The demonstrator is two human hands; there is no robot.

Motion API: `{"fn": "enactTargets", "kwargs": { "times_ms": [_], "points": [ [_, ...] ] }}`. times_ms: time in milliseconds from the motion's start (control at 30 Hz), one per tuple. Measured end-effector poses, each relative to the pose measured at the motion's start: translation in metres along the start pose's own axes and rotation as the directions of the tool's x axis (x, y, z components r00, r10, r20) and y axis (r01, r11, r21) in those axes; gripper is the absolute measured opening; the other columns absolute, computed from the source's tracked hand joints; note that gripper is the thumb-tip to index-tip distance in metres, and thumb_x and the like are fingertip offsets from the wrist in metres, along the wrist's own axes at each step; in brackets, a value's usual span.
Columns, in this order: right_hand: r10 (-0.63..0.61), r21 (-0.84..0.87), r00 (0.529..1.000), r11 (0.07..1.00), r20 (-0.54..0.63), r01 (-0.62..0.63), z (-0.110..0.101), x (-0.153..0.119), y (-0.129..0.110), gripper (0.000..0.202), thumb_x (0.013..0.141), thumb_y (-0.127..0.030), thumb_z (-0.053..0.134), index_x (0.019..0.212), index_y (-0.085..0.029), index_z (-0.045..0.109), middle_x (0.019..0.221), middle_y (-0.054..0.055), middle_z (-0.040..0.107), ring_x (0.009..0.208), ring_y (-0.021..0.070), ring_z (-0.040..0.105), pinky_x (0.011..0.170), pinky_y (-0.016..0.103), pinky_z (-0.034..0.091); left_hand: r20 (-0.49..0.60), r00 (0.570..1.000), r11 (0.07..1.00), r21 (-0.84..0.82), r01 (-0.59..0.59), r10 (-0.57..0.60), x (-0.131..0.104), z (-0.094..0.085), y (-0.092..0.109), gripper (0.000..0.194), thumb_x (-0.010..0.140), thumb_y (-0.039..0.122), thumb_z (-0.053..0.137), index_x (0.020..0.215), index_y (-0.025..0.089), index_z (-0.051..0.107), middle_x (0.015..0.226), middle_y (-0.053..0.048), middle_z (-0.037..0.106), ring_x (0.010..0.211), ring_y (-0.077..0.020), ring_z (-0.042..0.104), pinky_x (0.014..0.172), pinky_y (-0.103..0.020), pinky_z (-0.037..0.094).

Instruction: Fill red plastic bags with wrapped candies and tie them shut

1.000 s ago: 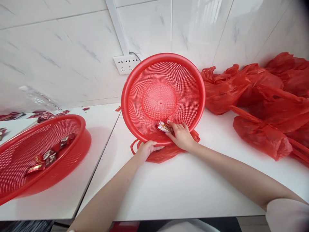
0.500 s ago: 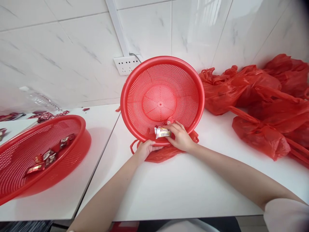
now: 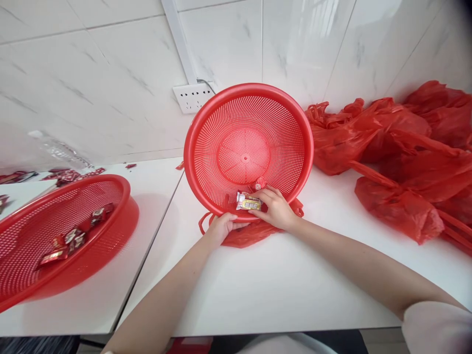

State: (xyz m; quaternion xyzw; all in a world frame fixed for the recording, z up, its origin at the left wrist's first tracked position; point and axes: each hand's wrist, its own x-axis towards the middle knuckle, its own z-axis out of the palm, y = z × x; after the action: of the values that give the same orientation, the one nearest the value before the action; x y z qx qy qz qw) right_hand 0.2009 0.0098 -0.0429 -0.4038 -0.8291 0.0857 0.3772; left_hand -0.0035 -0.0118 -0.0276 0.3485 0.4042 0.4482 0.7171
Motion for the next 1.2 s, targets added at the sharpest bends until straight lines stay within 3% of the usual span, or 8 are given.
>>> {"fn": "enactTargets", "kwargs": {
  "times_ms": [500,600,733,833,900,967,1100,1200],
  "points": [
    [-0.005,-0.001,0.999,1.0,-0.037,0.004,-0.005,0.001,-0.006,0.025,0.074,-0.032,0.067,0.095,-0.021,0.06,0.094,0.006,0.065,0.084,0.0221,0.061,0.087,0.038,0.047,-0.014,1.0,1.0,-0.025,-0.006,0.006,0.0,0.001,-0.001,0.048,0.065,0.011,0.061,0.113,0.006,0.063,0.103,-0.016,0.073,0.109,-0.0358,0.063,0.097,-0.055,0.048],
    [-0.024,0.062,0.992,0.998,-0.122,0.032,-0.005,-0.001,-0.007,0.029,0.076,-0.033,0.066,0.101,-0.021,0.058,0.095,0.006,0.065,0.084,0.0214,0.061,0.082,0.036,0.049,-0.016,1.0,0.999,-0.034,-0.024,0.023,-0.001,0.001,-0.001,0.048,0.065,0.012,0.061,0.113,0.008,0.063,0.103,-0.014,0.073,0.11,-0.035,0.063,0.098,-0.056,0.047],
    [-0.067,0.151,0.971,0.983,-0.229,0.104,-0.007,-0.002,-0.005,0.037,0.083,-0.029,0.061,0.118,-0.019,0.052,0.103,0.009,0.064,0.092,0.0207,0.061,0.081,0.034,0.051,-0.044,0.991,0.99,-0.057,-0.133,0.13,0.0,-0.001,0.003,0.038,0.067,0.016,0.06,0.104,0.012,0.065,0.101,-0.009,0.074,0.113,-0.0325,0.062,0.098,-0.055,0.047],
    [-0.236,0.091,0.968,0.966,-0.081,0.243,-0.011,0.001,0.002,0.037,0.087,-0.029,0.056,0.123,-0.019,0.053,0.114,0.011,0.063,0.105,0.022,0.059,0.09,0.037,0.049,-0.08,0.979,0.979,-0.073,-0.192,0.186,0.006,-0.01,0.01,0.03,0.067,0.017,0.058,0.095,0.012,0.066,0.098,-0.01,0.074,0.114,-0.0313,0.061,0.099,-0.053,0.047],
    [-0.355,0.044,0.931,0.935,0.086,0.353,-0.013,0.002,0.009,0.037,0.089,-0.034,0.056,0.123,-0.02,0.056,0.122,0.011,0.062,0.112,0.0236,0.057,0.097,0.041,0.046,-0.106,0.972,0.973,-0.076,-0.22,0.211,0.01,-0.018,0.015,0.028,0.067,0.016,0.058,0.093,0.012,0.067,0.099,-0.009,0.074,0.113,-0.0298,0.062,0.099,-0.051,0.047],
    [-0.418,0.051,0.891,0.908,0.177,0.416,-0.015,0.003,0.014,0.036,0.088,-0.04,0.057,0.119,-0.021,0.061,0.125,0.011,0.061,0.114,0.0245,0.057,0.099,0.043,0.044,-0.131,0.964,0.967,-0.074,-0.242,0.231,0.013,-0.025,0.018,0.024,0.067,0.015,0.057,0.09,0.014,0.067,0.098,-0.007,0.074,0.112,-0.0281,0.062,0.099,-0.05,0.047],
    [-0.431,0.057,0.896,0.902,0.107,0.428,-0.017,0.001,0.014,0.021,0.089,-0.036,0.056,0.097,-0.022,0.069,0.116,0.01,0.066,0.109,0.023,0.059,0.096,0.042,0.046,-0.132,0.962,0.966,-0.074,-0.249,0.238,0.014,-0.028,0.02,0.02,0.068,0.015,0.057,0.087,0.014,0.066,0.097,-0.006,0.075,0.111,-0.0272,0.062,0.1,-0.05,0.047],
    [-0.367,-0.009,0.93,0.93,0.03,0.368,-0.015,0.0,0.005,0.019,0.092,-0.028,0.051,0.1,-0.023,0.068,0.117,0.009,0.066,0.11,0.0235,0.059,0.098,0.046,0.044,-0.084,0.972,0.973,-0.057,-0.225,0.22,0.009,-0.017,0.014,0.025,0.069,0.017,0.058,0.091,0.012,0.067,0.1,-0.009,0.074,0.114,-0.0294,0.061,0.101,-0.051,0.045]
  ]
}}
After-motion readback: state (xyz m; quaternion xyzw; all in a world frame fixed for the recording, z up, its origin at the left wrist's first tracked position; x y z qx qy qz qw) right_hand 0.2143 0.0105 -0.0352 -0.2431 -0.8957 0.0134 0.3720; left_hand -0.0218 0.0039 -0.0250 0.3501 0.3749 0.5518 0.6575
